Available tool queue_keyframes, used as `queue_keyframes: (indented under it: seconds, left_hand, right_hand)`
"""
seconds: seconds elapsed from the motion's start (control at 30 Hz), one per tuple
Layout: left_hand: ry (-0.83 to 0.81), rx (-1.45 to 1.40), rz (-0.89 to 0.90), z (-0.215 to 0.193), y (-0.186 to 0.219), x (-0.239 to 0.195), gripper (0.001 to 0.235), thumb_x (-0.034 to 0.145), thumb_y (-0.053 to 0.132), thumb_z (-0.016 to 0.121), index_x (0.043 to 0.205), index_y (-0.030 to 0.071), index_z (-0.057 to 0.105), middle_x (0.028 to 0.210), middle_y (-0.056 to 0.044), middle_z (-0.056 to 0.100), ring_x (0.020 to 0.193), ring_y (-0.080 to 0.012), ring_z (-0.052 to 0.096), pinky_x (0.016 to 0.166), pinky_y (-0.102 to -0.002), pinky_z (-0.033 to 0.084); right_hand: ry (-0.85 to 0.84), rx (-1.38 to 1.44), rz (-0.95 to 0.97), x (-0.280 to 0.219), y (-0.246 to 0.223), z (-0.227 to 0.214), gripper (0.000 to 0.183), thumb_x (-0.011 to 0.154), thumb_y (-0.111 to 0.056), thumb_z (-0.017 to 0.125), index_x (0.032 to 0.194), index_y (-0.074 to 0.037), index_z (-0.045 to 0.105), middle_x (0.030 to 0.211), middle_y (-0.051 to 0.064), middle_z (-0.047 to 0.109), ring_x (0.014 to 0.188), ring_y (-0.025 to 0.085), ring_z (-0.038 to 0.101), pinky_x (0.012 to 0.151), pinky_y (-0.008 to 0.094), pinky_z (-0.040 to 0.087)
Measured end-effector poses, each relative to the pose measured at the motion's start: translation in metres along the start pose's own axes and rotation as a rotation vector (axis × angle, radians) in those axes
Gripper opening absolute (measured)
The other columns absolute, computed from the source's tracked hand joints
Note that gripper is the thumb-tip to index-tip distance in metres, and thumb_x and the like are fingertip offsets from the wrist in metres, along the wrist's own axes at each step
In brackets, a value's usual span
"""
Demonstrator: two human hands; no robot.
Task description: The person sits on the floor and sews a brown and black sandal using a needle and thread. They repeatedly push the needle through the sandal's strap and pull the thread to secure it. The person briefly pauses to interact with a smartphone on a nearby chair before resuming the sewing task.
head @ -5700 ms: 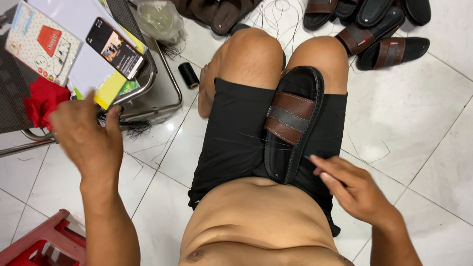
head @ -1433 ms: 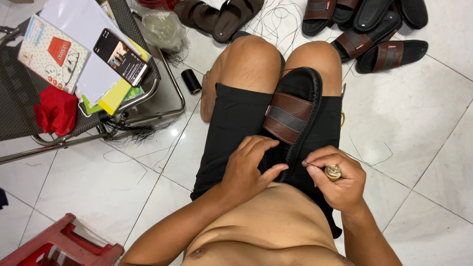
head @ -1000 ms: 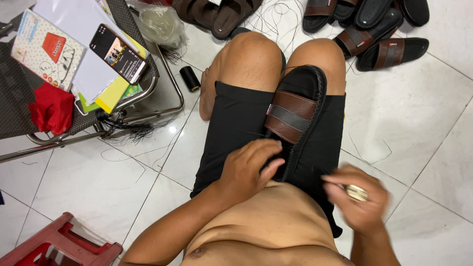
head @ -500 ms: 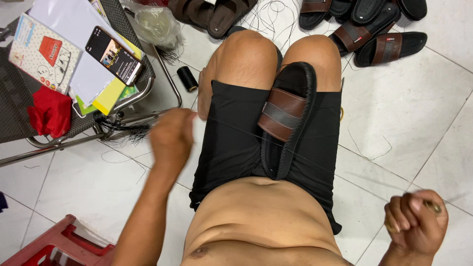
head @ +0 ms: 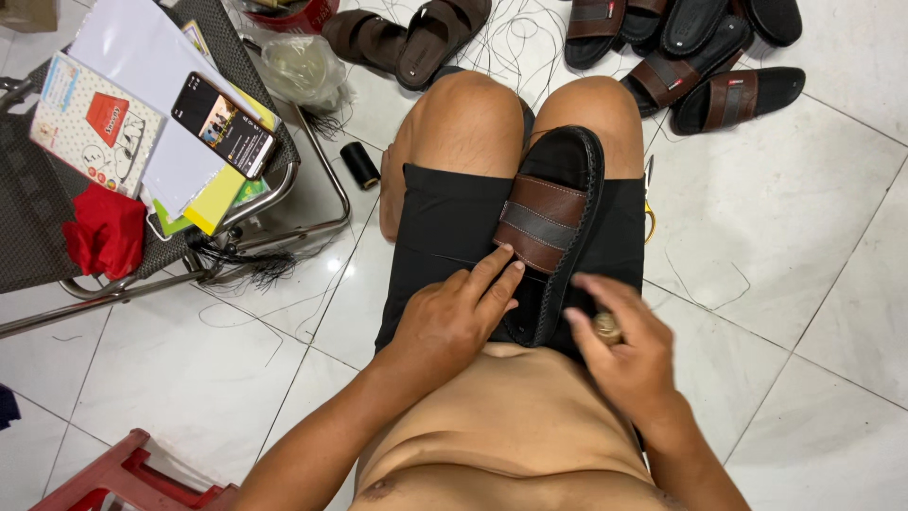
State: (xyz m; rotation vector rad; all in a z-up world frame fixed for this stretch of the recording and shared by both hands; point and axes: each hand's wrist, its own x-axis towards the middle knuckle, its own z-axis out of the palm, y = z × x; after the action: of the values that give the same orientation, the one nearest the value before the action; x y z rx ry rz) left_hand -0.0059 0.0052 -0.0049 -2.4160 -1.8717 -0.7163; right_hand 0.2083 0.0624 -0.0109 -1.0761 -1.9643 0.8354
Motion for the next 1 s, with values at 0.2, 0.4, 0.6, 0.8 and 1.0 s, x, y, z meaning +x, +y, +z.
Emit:
queue_keyframes:
  seconds: [0.2, 0.4, 0.6, 0.8, 1.0]
  left_hand:
    - [0.050, -0.201, -0.024, 0.006, 0.002, -0.002, 0.032, 0.097, 0.017, 0.061, 0.127, 0.006, 0.061, 0.112, -0.012, 0.065, 0.070, -0.0233, 0.065, 0.052, -0.031, 0.054]
    - [-0.205, -0.448, -0.164, 0.020, -0.003, -0.004, 0.021, 0.098, 0.019, 0.055, 0.100, 0.001, 0.064, 0.075, -0.012, 0.058, 0.062, -0.0293, 0.059, 0.052, -0.039, 0.049]
    - [-0.273, -1.339, -0.334, 0.012, -0.005, 0.003, 0.016, 0.094, 0.018, 0.063, 0.100, 0.004, 0.068, 0.070, -0.004, 0.049, 0.069, -0.0182, 0.049, 0.065, -0.033, 0.044]
    - [0.037, -0.858, -0.311, 0.037, -0.005, 0.006, 0.014, 0.089, 0.017, 0.071, 0.098, 0.007, 0.074, 0.070, -0.009, 0.056, 0.063, -0.0250, 0.058, 0.056, -0.033, 0.048]
    - [0.117, -0.561, -0.235, 0.041, -0.006, 0.011, 0.017, 0.086, 0.017, 0.075, 0.080, 0.001, 0.070, 0.072, -0.014, 0.061, 0.069, -0.0329, 0.065, 0.058, -0.038, 0.053]
  right_hand:
    - [-0.139, 0.151, 0.328, -0.015, 0.014, 0.005, 0.009, 0.076, -0.001, 0.075, 0.084, -0.004, 0.075, 0.056, 0.008, 0.067, 0.044, 0.019, 0.061, 0.042, 0.029, 0.048]
    - [-0.188, 0.461, 0.489, -0.019, 0.021, 0.007, 0.017, 0.077, 0.007, 0.063, 0.091, 0.003, 0.072, 0.045, 0.008, 0.058, 0.026, 0.008, 0.050, 0.028, 0.021, 0.041]
    - [-0.212, 0.431, 0.442, -0.026, 0.040, 0.016, 0.015, 0.078, 0.006, 0.065, 0.091, 0.002, 0.072, 0.049, 0.007, 0.062, 0.033, 0.006, 0.050, 0.032, 0.021, 0.041]
    - [-0.180, 0.532, 0.456, -0.020, 0.022, 0.010, 0.021, 0.080, 0.008, 0.059, 0.098, 0.006, 0.070, 0.043, 0.007, 0.057, 0.027, 0.008, 0.051, 0.029, 0.018, 0.043]
    - [-0.182, 0.586, 0.503, -0.017, 0.015, 0.014, 0.023, 0.080, 0.010, 0.058, 0.099, 0.008, 0.068, 0.042, 0.008, 0.055, 0.025, 0.009, 0.050, 0.028, 0.019, 0.042]
